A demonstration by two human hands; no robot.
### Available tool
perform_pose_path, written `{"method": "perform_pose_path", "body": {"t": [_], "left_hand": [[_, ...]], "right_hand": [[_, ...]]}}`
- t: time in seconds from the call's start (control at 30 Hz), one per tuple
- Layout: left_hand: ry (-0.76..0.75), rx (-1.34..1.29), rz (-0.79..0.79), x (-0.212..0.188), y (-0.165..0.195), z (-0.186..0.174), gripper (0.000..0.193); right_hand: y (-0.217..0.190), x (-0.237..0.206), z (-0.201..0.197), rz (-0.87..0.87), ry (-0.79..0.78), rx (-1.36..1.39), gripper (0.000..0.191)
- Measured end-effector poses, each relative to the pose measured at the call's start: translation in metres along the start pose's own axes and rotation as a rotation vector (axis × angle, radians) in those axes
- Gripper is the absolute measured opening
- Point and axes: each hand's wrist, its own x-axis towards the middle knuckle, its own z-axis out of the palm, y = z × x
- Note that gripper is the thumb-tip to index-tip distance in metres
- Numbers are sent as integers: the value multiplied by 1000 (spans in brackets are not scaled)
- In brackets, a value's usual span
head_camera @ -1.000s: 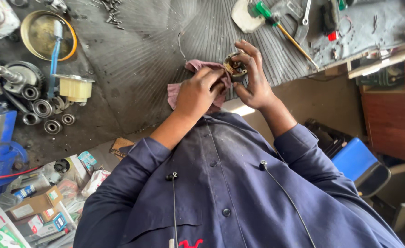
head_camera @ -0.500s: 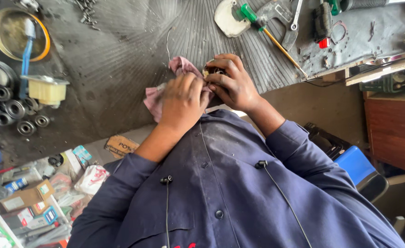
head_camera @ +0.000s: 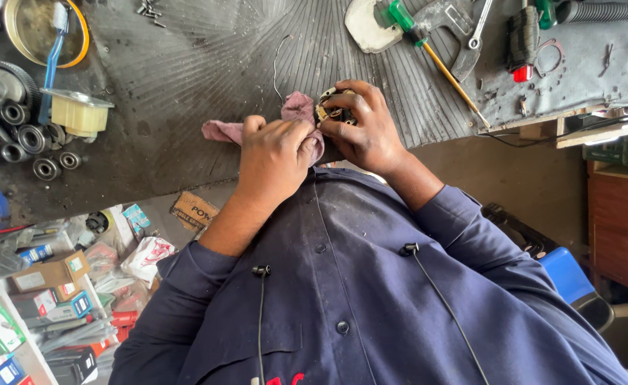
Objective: The person wipes grease and dirt off a starter motor armature and its parts using a rag, sets the cleaned parts on the workbench, then uses a small wire and pliers to work on the motor's brush holder and terminals before wiping the assembly again.
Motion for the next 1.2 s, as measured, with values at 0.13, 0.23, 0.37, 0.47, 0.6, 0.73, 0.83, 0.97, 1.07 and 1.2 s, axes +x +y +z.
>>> {"method": "perform_pose_path", "body": {"t": [0.13,0.23,0.37,0.47,0.6,0.73,0.83,0.97,1.07,1.2], "left_hand": [[45,28,35,-7,-5,-9,7],[50,8,29,-20,-13,-18,6],[32,92,25,-46,-31,-35,6],[-10,184,-35,-71,-55,-54,5],[-20,396,-43,-109,-93,-76,4],[49,469,-199,-148,-131,-110,7],[317,13,-434,-172,-149,-134,11],[742,-894,-549,-178,-152,-139,13],[853,-1313,-438,-154,-147,-134,15],[875,-1564,-291,-94,-131,-122,17]], "right_hand": [[1,-2,-1,-36,-9,-55,32],[3,-4,-1,1,-11,-47,31],[5,-5,0,-4,2,-57,33],[6,-6,1,-5,-6,-49,35],[6,-8,4,0,8,-36,35],[8,-12,2,59,35,41,34],[9,-15,-5,45,8,100,37],[2,-15,-15,107,-17,119,44],[-8,-10,-22,230,-42,242,50],[-19,2,-27,248,-124,155,46]]}}
